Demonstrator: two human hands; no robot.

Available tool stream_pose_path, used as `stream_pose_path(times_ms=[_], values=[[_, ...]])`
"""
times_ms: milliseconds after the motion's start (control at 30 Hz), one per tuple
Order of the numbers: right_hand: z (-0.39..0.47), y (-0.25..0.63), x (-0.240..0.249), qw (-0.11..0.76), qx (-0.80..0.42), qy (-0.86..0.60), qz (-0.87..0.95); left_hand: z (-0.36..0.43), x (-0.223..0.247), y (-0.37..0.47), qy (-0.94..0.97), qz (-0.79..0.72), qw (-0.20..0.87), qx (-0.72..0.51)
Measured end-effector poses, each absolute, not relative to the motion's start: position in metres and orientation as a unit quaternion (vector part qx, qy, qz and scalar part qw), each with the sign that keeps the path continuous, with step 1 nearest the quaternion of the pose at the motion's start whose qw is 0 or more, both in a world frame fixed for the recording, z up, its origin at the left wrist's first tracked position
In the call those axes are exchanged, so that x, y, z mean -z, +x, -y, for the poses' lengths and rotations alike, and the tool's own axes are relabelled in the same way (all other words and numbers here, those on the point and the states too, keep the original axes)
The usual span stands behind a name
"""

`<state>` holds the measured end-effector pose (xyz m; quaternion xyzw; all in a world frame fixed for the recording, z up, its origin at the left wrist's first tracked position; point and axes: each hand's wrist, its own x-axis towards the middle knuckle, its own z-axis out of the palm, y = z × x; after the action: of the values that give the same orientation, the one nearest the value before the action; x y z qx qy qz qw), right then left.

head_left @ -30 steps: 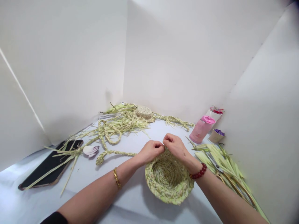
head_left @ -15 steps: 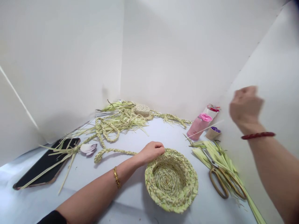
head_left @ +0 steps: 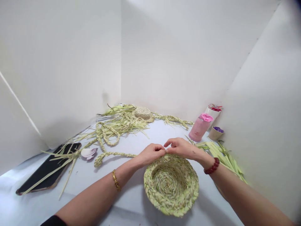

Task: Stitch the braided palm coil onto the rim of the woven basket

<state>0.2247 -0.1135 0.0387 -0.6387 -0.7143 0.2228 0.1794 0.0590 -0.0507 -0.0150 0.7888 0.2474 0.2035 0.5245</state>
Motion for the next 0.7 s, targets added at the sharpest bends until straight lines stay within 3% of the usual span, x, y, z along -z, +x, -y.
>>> stream_pose_path(times_ms=[167, 367, 467, 533, 700], values=[[0.112, 0.224, -0.039, 0.187, -0.182, -0.635, 0.727, 0.052, 0.013, 0.058, 0.778, -0.244, 0.545, -0.196], [0.114, 0.225, -0.048, 0.115, 0.103, -0.708, 0.689, 0.052, 0.011, 0.058, 0.776, -0.243, 0.542, -0.211], [0.112, 0.222, -0.048, 0.055, 0.168, -0.720, 0.671, 0.051, 0.011, 0.057, 0.778, -0.240, 0.542, -0.210], [0.113, 0.223, -0.049, 0.063, 0.151, -0.720, 0.674, 0.050, 0.012, 0.057, 0.787, -0.243, 0.527, -0.210], [0.129, 0.233, -0.060, 0.192, -0.006, -0.701, 0.687, 0.049, 0.012, 0.060, 0.801, -0.257, 0.495, -0.216]])
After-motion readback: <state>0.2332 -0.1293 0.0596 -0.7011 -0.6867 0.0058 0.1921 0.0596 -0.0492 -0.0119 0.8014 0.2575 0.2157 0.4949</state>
